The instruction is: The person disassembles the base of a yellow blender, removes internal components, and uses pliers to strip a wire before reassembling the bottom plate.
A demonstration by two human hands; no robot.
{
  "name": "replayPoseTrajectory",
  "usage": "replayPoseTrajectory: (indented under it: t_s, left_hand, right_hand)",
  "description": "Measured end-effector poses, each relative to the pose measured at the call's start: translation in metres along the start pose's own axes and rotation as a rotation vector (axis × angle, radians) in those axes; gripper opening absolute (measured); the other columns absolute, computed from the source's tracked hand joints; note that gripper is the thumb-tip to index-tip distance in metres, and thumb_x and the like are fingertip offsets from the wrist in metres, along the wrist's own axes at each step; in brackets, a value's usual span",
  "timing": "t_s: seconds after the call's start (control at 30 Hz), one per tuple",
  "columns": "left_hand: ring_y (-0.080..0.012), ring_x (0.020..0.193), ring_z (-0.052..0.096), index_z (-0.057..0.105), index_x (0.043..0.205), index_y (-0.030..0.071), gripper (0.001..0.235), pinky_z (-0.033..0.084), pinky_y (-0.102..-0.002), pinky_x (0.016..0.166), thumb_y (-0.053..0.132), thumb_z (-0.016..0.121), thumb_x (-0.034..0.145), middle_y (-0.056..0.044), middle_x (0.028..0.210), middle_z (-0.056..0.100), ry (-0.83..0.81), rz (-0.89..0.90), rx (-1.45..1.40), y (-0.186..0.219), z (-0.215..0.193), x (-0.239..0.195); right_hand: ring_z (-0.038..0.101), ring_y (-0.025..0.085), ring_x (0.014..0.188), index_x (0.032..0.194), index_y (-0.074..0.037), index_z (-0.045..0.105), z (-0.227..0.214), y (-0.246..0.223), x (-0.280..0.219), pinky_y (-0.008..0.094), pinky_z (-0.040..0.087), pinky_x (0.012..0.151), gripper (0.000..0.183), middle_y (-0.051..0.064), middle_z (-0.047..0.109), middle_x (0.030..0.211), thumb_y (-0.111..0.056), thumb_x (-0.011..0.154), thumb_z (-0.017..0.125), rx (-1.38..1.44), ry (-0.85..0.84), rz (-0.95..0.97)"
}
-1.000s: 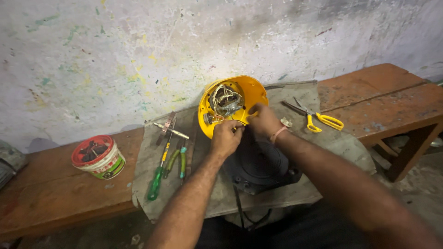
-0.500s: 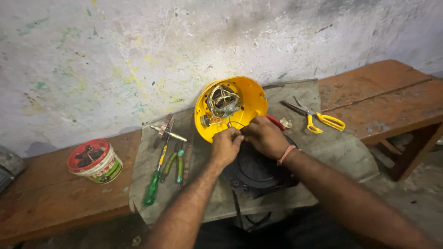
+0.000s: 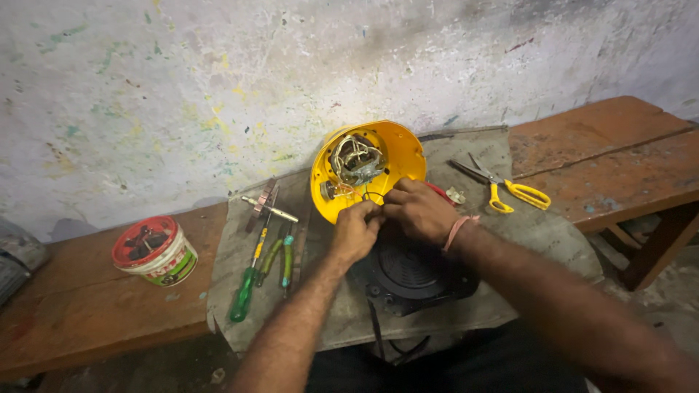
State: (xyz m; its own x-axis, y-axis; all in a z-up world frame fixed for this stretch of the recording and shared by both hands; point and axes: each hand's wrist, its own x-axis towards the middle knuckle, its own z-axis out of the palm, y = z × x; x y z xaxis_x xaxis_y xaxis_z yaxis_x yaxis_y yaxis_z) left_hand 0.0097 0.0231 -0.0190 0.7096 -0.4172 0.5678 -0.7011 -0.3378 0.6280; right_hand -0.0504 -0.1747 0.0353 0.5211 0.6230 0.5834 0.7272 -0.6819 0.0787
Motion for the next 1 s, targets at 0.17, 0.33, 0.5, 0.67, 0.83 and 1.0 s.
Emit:
replayPoseTrajectory:
  t_s: [0.17,0.33,0.5,0.67,0.83,1.0]
  left_hand:
    - [-0.0387,0.086,0.068,0.066,0.088,0.001,0.006,0.053,-0.046,0.077,-0.001,0.065,0.082,-0.018,0.086,0.069,-0.011,0.155,0.089,0.005,-0.007,0.007]
    - [-0.0371,0.085,0.069,0.067,0.091,0.002,0.007,0.054,-0.044,0.076,0.002,0.068,0.084,-0.017,0.088,0.07,-0.021,0.092,0.058,0.017,-0.019,0.001]
    - [-0.0288,0.081,0.074,0.071,0.095,0.002,0.01,0.057,-0.038,0.074,0.006,0.073,0.086,-0.016,0.087,0.073,0.039,0.018,-0.043,0.01,-0.009,0.005]
    - [-0.0187,0.07,0.072,0.072,0.093,0.002,0.011,0.058,-0.033,0.067,0.007,0.077,0.083,-0.009,0.079,0.075,0.059,-0.119,-0.087,0.002,-0.002,0.016]
    - [-0.015,0.071,0.071,0.073,0.093,0.003,0.011,0.057,-0.031,0.067,0.007,0.076,0.084,-0.008,0.08,0.075,0.069,-0.096,-0.119,-0.007,-0.006,0.016]
    - [-0.0181,0.076,0.073,0.073,0.092,0.003,0.008,0.058,-0.032,0.071,0.007,0.076,0.085,-0.009,0.084,0.074,0.148,-0.114,-0.161,-0.013,-0.004,0.025]
  right_hand:
    - [0.055,0.033,0.109,0.108,-0.013,0.072,-0.003,0.027,0.002,0.045,0.046,0.088,0.035,0.01,0.064,0.114,-0.02,0.075,0.062,-0.169,-0.108,-0.18]
    - [0.057,0.034,0.113,0.107,-0.012,0.07,0.005,0.038,-0.032,0.044,0.047,0.1,0.02,0.009,0.067,0.113,-0.02,0.089,0.07,-0.072,-0.005,0.4]
    - [0.061,0.041,0.106,0.112,0.0,0.063,0.041,0.008,-0.034,0.05,0.049,0.09,0.059,0.02,0.065,0.109,-0.032,0.068,0.087,0.26,0.22,0.507]
    - [0.069,0.038,0.094,0.097,-0.007,0.066,0.034,0.002,-0.018,0.05,0.053,0.08,0.039,0.018,0.072,0.098,-0.029,0.07,0.085,0.175,0.061,0.736]
    - [0.071,0.041,0.085,0.101,-0.007,0.066,0.035,0.0,0.003,0.052,0.054,0.076,0.029,0.018,0.073,0.083,-0.02,0.078,0.078,0.114,0.184,0.742]
    - [0.069,0.043,0.091,0.113,-0.007,0.067,0.037,0.018,0.016,0.052,0.054,0.079,0.039,0.021,0.073,0.094,-0.018,0.077,0.078,0.194,0.222,0.682]
